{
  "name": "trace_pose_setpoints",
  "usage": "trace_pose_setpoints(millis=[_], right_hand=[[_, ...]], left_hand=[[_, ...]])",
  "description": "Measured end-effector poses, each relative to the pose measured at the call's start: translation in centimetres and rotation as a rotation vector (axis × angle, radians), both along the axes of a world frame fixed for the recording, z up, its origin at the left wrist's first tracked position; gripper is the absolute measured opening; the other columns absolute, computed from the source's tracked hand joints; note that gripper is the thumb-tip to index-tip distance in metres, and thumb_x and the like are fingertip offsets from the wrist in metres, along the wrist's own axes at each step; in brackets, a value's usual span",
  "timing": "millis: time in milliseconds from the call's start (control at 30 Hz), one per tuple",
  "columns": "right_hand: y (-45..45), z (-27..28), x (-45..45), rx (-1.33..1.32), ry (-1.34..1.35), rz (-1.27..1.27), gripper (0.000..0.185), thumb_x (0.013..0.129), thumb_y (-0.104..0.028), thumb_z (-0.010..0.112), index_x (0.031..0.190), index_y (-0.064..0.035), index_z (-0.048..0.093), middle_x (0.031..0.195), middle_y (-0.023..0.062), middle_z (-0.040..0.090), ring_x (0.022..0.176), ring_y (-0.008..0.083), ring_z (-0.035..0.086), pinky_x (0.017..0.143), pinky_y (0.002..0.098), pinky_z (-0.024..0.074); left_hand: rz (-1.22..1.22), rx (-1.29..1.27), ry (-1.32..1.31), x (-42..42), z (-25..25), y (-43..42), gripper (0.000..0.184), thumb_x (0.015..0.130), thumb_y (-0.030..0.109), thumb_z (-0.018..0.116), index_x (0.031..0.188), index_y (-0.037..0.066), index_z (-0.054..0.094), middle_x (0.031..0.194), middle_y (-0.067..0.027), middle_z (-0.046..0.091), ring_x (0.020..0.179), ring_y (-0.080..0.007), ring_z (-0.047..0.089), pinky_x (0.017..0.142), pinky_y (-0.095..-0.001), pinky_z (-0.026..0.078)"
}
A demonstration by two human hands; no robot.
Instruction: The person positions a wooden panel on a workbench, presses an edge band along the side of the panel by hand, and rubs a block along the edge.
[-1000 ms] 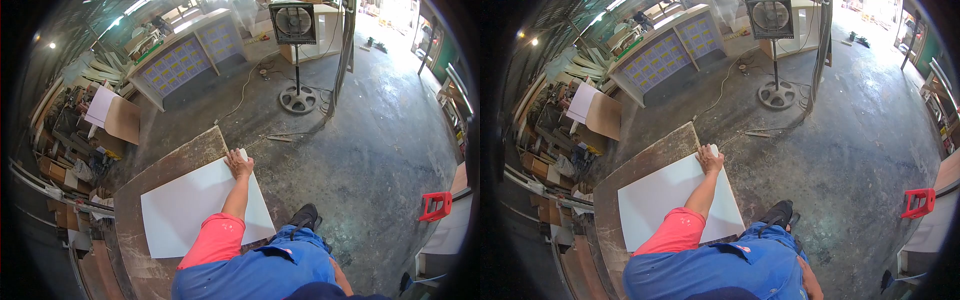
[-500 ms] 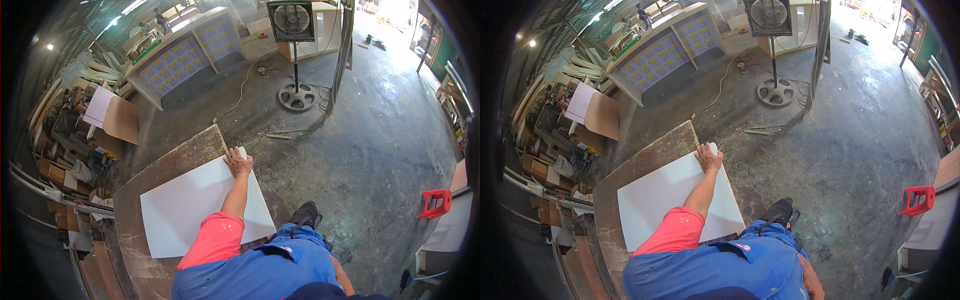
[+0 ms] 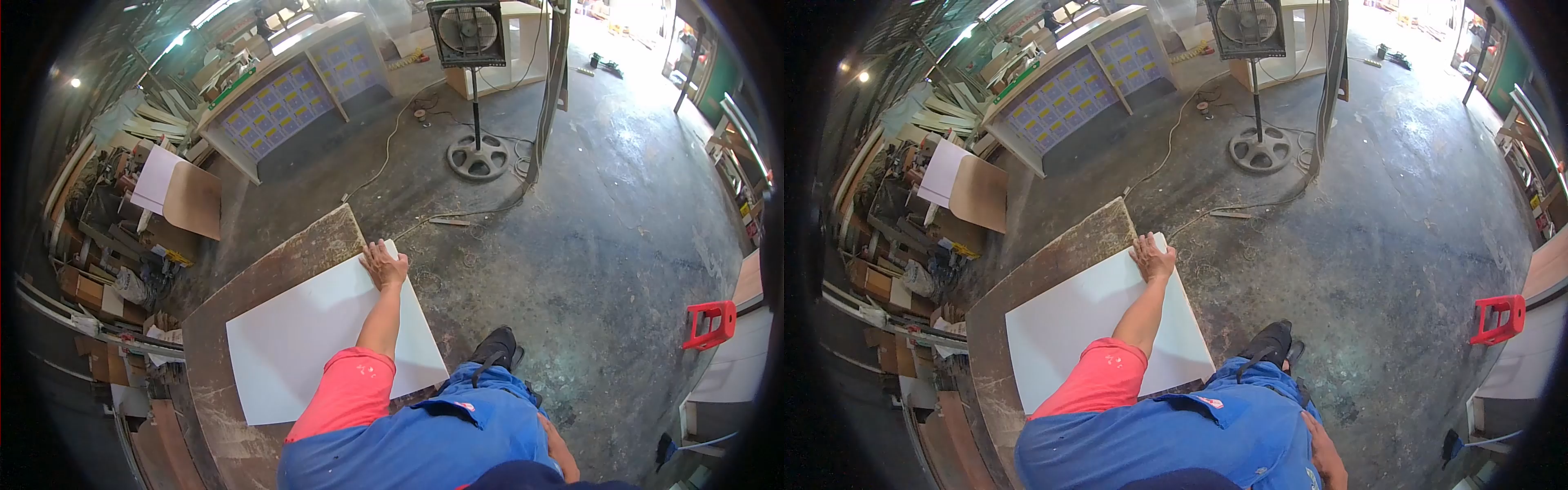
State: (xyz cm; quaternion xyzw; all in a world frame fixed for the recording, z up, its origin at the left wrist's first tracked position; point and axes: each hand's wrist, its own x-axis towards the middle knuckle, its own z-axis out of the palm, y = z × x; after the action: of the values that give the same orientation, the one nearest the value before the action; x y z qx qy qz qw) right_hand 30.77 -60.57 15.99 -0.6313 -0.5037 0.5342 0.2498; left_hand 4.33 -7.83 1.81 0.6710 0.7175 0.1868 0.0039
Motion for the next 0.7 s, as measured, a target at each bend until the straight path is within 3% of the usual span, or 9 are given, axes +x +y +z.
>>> trace_pose_setpoints(millis=[700], right_hand=[[-0.31,0.24,-0.09,0.007,-0.013,-0.034,0.079,0.083,-0.02,0.067,0.154,-0.0108,0.034,0.157,0.0166,0.036,0.142,0.0356,0.038,0.117,0.0419,0.032]], left_hand=[[0.007,-0.047,0.018,0.01,0.42,-0.16,0.074,0.081,0.038,0.063,0.146,0.007,0.045,0.152,-0.0169,0.043,0.147,-0.0338,0.029,0.123,-0.0528,0.01]])
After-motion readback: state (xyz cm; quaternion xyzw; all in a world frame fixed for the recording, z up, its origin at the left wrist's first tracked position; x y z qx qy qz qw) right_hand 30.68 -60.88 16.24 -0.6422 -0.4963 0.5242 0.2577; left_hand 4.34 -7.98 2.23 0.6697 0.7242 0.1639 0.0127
